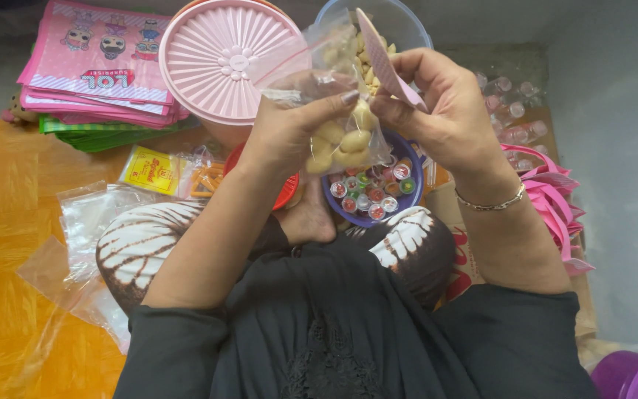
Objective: Scooping small snack items from a large container into small plastic bags and sealing them by hand.
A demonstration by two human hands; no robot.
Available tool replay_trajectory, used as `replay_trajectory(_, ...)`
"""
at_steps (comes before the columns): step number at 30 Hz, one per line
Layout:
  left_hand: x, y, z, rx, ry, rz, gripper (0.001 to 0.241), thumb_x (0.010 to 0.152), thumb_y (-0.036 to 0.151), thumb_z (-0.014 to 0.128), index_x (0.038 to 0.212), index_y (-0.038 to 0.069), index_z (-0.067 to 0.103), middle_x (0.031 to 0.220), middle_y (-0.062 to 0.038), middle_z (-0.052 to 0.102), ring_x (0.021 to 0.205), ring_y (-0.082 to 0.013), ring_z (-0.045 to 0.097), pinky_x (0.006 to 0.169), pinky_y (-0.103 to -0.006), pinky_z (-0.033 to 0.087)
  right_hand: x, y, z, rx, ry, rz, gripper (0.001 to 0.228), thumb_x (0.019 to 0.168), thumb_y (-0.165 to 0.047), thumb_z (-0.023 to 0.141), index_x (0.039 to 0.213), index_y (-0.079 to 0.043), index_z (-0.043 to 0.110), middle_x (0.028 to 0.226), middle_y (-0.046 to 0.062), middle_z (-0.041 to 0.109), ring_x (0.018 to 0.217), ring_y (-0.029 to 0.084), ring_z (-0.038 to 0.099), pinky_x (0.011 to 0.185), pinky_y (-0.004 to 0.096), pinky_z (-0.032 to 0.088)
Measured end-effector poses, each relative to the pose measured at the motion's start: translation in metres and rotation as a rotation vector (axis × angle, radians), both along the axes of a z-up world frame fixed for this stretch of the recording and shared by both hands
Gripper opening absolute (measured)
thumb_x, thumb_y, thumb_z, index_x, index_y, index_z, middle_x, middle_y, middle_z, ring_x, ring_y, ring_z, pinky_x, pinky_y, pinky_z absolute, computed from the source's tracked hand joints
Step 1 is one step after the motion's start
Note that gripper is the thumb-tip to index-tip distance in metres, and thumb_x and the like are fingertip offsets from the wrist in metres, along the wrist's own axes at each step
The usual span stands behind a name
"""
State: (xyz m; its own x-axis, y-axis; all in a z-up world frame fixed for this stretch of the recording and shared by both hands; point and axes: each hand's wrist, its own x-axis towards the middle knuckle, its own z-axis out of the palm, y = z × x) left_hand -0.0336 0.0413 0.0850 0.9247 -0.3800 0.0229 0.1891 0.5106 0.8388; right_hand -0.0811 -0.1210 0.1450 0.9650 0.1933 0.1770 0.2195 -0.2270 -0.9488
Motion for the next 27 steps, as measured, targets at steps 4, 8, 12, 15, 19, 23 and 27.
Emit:
replay_trajectory(4,-0.005,0.001,0.005,0.018,-0.123,0.024,0.022,0.071,0.007,0.065,0.092,0.002,0.059,0.085,-0.008,0.062,0.076,-0.0127,0.058,0.068,-0.0202,0.047,0.000,0.005,-0.008,-0.012,0.069,0.017,0.032,0.073,-0.008,0.067,0.100,0.001,0.052,0.084,0.003,0.058,0.069,0.004,0.051,0.060,0.012,0.041)
replay_trajectory(8,-0.006,0.006,0.009,0.135,-0.354,-0.085,0.036,0.071,0.013,0.066,0.103,0.002,0.052,0.096,-0.009,0.057,0.088,-0.0153,0.056,0.078,-0.0233,0.047,0.002,0.009,-0.017,-0.012,0.010,-0.031,0.019,0.077,-0.004,0.063,0.094,-0.001,0.055,0.072,-0.002,0.051,0.060,0.002,0.042,0.054,0.012,0.036)
replay_trajectory(12,-0.011,0.007,0.006,0.197,-0.393,-0.130,0.060,0.061,0.000,0.072,0.112,-0.002,0.039,0.092,-0.014,0.057,0.080,-0.0184,0.060,0.067,-0.0229,0.052,0.001,0.010,-0.016,0.152,0.122,-0.067,0.014,0.081,-0.012,0.059,0.090,-0.001,0.055,0.071,0.003,0.058,0.058,0.005,0.050,0.054,0.013,0.039)
replay_trajectory(15,-0.013,0.002,0.001,0.235,-0.356,-0.038,0.042,0.063,-0.001,0.066,0.101,0.003,0.049,0.085,-0.008,0.059,0.074,-0.0130,0.058,0.064,-0.0203,0.049,0.002,0.012,-0.018,0.030,0.053,-0.072,0.015,0.083,-0.015,0.058,0.092,-0.003,0.057,0.072,-0.005,0.050,0.060,0.001,0.038,0.053,0.012,0.031)
replay_trajectory(19,-0.008,0.003,-0.010,0.180,-0.312,-0.055,0.040,0.062,-0.005,0.060,0.099,0.005,0.051,0.085,-0.007,0.057,0.076,-0.0126,0.055,0.066,-0.0196,0.047,0.000,0.011,-0.023,0.042,-0.001,-0.068,0.023,0.082,-0.004,0.058,0.104,0.000,0.053,0.081,-0.001,0.054,0.064,0.002,0.043,0.057,0.012,0.035)
replay_trajectory(23,-0.009,0.003,-0.008,0.180,-0.282,-0.110,0.042,0.060,0.001,0.066,0.100,-0.001,0.051,0.083,-0.009,0.058,0.073,-0.0131,0.056,0.065,-0.0201,0.048,-0.001,0.008,-0.019,-0.009,-0.028,-0.044,0.017,0.080,-0.002,0.058,0.097,-0.001,0.053,0.076,-0.002,0.050,0.063,0.002,0.041,0.057,0.013,0.033)
replay_trajectory(27,-0.010,0.000,-0.007,0.254,-0.237,-0.097,0.032,0.060,0.005,0.070,0.088,-0.002,0.056,0.076,-0.007,0.061,0.066,-0.0113,0.059,0.060,-0.0189,0.049,-0.002,0.006,-0.018,-0.097,-0.039,-0.041,0.011,0.082,-0.002,0.058,0.092,-0.001,0.056,0.074,-0.004,0.051,0.061,0.001,0.038,0.054,0.012,0.031)
